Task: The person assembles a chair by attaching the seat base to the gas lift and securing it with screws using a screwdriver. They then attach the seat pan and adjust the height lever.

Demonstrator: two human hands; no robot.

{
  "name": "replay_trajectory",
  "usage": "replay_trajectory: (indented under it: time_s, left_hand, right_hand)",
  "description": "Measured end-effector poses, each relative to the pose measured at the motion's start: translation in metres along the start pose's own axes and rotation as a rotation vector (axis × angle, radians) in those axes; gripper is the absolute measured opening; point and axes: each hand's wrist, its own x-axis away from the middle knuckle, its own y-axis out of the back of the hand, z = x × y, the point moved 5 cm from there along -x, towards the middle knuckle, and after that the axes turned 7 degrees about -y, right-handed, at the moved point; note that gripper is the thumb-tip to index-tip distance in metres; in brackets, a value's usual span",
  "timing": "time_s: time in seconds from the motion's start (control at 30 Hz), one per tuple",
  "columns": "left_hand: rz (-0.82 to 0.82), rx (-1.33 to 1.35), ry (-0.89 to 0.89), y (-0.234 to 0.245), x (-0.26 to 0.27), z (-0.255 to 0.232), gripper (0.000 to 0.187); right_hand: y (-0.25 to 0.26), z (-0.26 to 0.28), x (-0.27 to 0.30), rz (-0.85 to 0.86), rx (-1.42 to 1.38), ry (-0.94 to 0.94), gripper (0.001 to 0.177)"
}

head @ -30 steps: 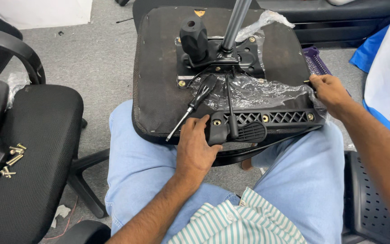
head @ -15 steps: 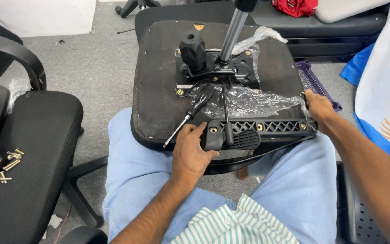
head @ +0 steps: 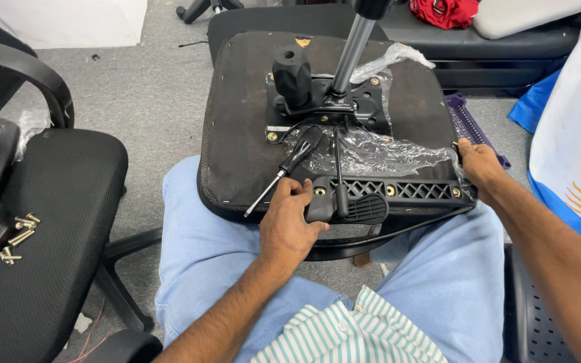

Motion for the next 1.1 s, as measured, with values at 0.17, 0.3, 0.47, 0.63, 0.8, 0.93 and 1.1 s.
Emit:
replay_trajectory:
  time_s: [0.17,0.3,0.47,0.63,0.8,0.93,1.1]
  left_hand:
    - [0.015,0.002,0.003,0.003,0.0,-0.006,0.085]
    - [0.034,0.014,0.056,0.002,0.006,-0.01,0.085]
    - [0.029,-0.017,0.021,0.002,0.005,-0.011,0.084]
    - [0.018,-0.036,0.008,-0.002,0.005,-0.008,0.084]
    - [0.021,-0.045,0.012,-0.002,0.004,-0.007,0.083]
    - [-0.003,-0.028,-0.006,-0.004,0.006,-0.007,0.084]
    - [-0.027,-0.043,-0.019,-0.005,0.006,-0.008,0.083]
  right_hand:
    - [-0.002,-0.001,-0.002,0.065,-0.061,0.001,0.049]
    - [0.0,-0.004,-0.004,0.058,-0.023,0.025,0.051]
    - [0.001,-0.007,-0.011,0.027,0.015,0.037,0.052]
    - [0.003,-0.006,-0.013,0.015,0.044,0.089,0.053]
    - [0.003,-0.004,-0.009,0.02,0.043,0.076,0.052]
    - [0.003,-0.004,-0.008,0.026,0.04,0.088,0.052]
    - [0.004,-0.004,-0.011,-0.009,0.063,0.078,0.053]
